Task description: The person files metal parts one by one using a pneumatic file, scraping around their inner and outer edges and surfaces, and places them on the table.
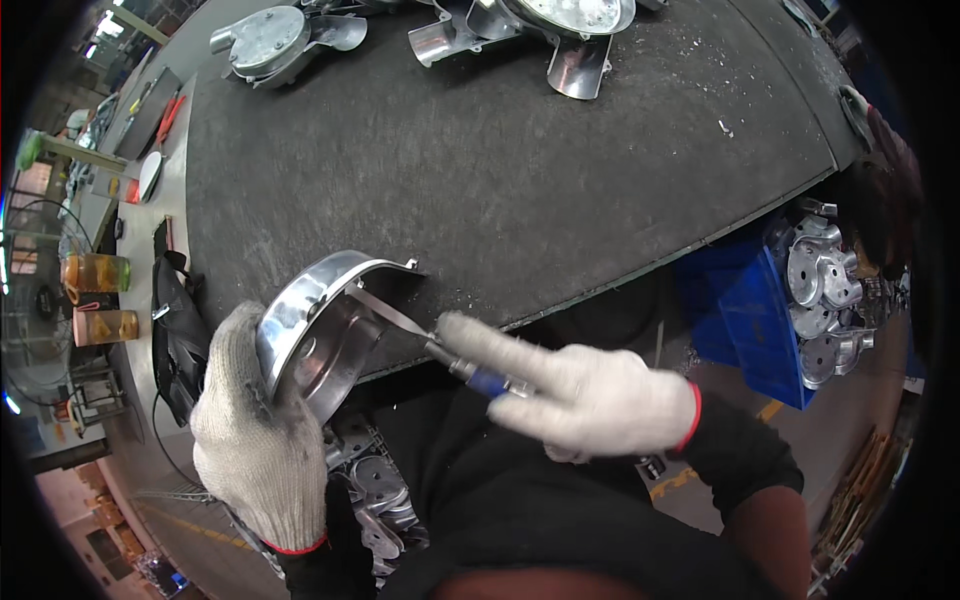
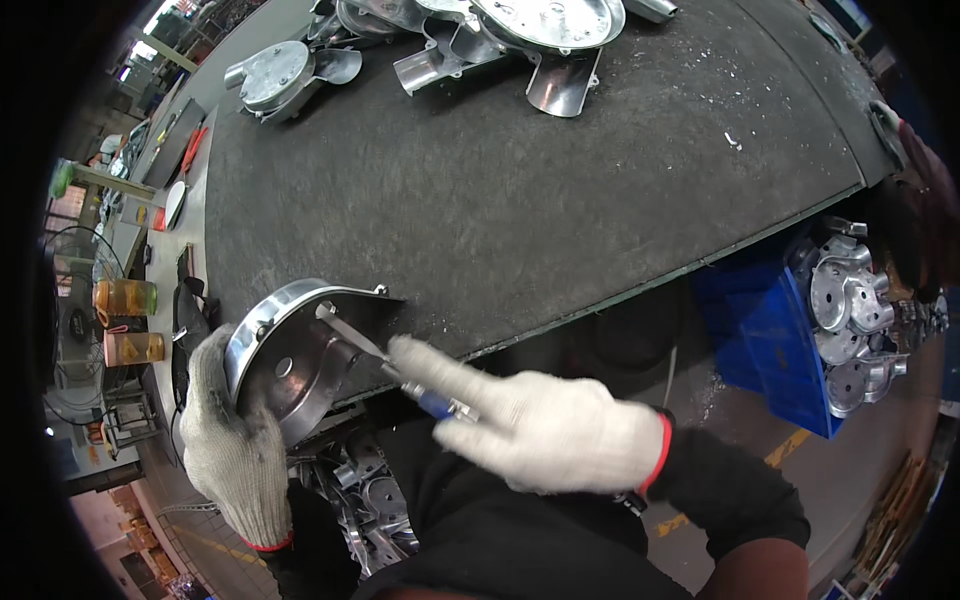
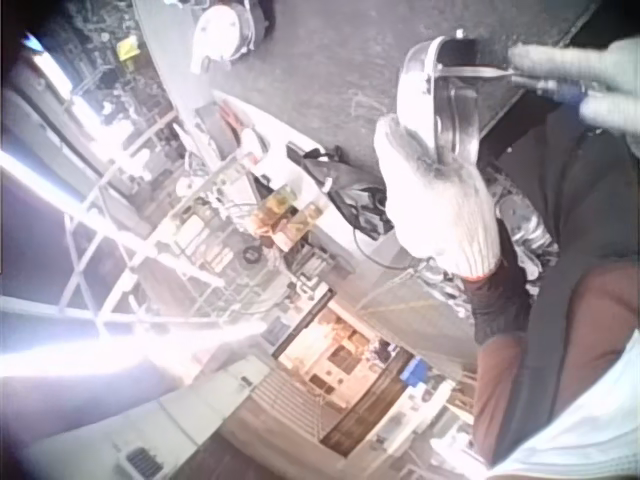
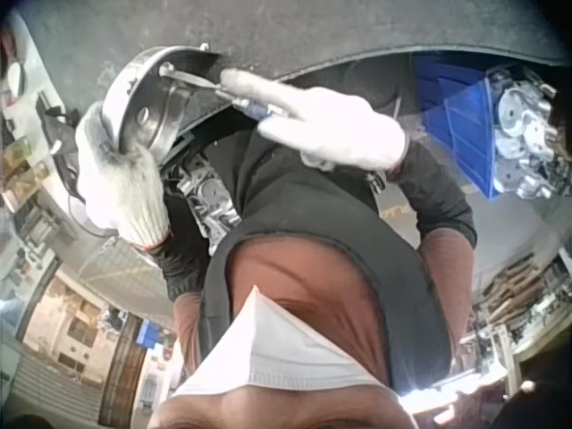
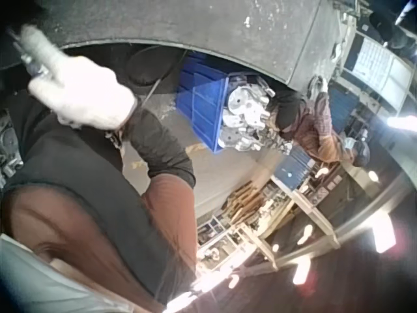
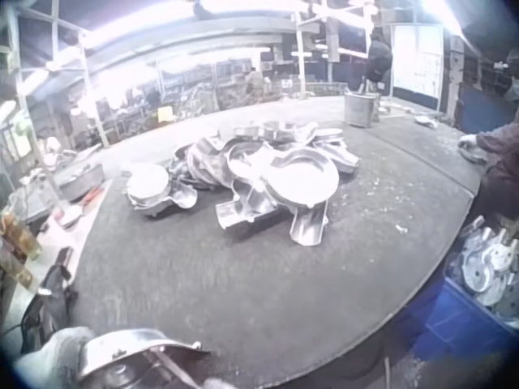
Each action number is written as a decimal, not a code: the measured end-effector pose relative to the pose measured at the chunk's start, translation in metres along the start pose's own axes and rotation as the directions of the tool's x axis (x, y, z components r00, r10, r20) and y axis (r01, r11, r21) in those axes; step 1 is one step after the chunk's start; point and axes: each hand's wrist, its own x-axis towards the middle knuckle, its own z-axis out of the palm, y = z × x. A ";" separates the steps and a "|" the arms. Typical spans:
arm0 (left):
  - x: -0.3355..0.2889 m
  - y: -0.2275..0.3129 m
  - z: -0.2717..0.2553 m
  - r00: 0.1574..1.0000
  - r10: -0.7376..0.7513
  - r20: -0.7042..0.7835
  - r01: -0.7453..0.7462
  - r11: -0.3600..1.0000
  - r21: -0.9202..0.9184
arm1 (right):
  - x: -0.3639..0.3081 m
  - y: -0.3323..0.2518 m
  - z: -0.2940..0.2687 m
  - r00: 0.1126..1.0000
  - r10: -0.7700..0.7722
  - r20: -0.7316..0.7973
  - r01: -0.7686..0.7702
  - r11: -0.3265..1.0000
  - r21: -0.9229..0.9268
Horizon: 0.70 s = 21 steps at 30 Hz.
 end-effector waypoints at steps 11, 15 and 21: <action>0.001 -0.001 -0.002 1.000 -0.022 0.016 0.022 0.999 -0.032 | -0.015 -0.007 0.012 0.984 -0.121 -0.131 0.042 0.871 -0.489; 0.003 0.000 -0.003 0.999 -0.044 0.014 0.045 0.997 -0.060 | -0.021 -0.009 0.023 0.872 -0.419 -0.253 -0.066 0.411 -0.909; 0.001 0.006 -0.004 1.000 0.025 -0.019 -0.025 0.999 0.024 | -0.018 -0.019 0.006 0.796 -0.526 -0.299 -0.177 0.271 -0.946</action>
